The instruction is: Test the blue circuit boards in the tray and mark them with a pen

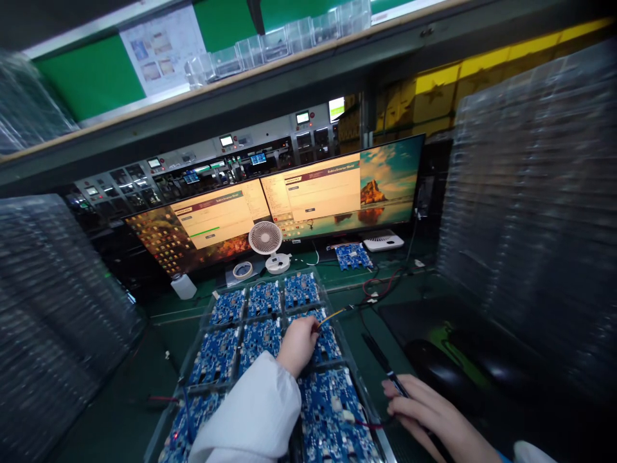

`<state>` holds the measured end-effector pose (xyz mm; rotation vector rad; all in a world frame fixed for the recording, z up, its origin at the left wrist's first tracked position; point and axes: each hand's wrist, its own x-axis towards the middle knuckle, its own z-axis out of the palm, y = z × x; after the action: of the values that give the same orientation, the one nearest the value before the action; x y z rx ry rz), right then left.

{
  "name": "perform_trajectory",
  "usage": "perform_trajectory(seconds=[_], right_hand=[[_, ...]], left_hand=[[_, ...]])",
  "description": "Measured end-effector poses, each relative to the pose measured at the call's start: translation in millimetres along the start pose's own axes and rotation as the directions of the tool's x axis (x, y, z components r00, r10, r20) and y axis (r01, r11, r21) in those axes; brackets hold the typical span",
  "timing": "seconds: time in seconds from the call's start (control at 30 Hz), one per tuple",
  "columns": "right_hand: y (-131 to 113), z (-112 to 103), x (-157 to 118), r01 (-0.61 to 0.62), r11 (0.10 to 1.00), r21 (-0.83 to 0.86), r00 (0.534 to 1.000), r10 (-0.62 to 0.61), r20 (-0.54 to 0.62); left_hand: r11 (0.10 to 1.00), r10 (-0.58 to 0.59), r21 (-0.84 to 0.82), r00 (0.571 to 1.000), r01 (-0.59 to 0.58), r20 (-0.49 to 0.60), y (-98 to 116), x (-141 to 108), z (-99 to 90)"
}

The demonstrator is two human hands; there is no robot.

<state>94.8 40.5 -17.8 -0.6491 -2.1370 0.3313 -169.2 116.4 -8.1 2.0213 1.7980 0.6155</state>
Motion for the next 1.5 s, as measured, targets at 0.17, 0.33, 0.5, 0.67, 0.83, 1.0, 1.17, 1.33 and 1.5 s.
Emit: perform_trajectory(seconds=[0.17,0.33,0.5,0.67,0.83,1.0,1.17,1.33,1.5], right_hand=[[3,-2,1,0.019,1.000,-0.023,0.999,-0.019,-0.038],[5,-2,3,0.068,0.996,-0.052,0.997,-0.069,-0.032],[6,0,2,0.041,0.999,-0.018,0.999,-0.041,0.013],[11,4,-5,0.008,0.998,-0.054,0.997,-0.012,-0.073],[16,2,-6,0.010,0.974,-0.227,0.980,-0.055,-0.193],[17,-3,-4,-0.082,0.972,-0.220,0.950,0.010,-0.311],[16,-3,-5,-0.080,0.975,-0.209,0.958,0.017,-0.287],[15,-3,-5,-0.073,0.974,-0.214,0.962,0.012,-0.271],[15,-3,-6,-0.072,0.969,-0.238,0.967,0.010,-0.254]], left_hand=[[1.000,-0.005,-0.025,1.000,0.005,-0.020,8,-8,-1.6],[0.988,0.118,-0.102,0.993,-0.119,-0.011,64,-48,-36.8],[0.945,0.318,-0.050,0.879,-0.322,0.355,107,-87,-57.9],[0.938,0.333,-0.056,0.840,-0.343,0.428,106,-94,-53.6],[0.929,0.354,0.003,0.890,-0.370,0.286,95,-85,-65.5],[0.955,0.294,-0.080,0.939,-0.284,0.178,76,-57,-86.8],[0.968,0.251,-0.017,0.968,-0.251,-0.001,46,-18,-91.3],[0.997,0.069,-0.011,0.992,-0.070,-0.106,14,10,-77.8],[0.997,-0.012,-0.072,0.995,0.005,-0.097,-14,21,-59.3]])
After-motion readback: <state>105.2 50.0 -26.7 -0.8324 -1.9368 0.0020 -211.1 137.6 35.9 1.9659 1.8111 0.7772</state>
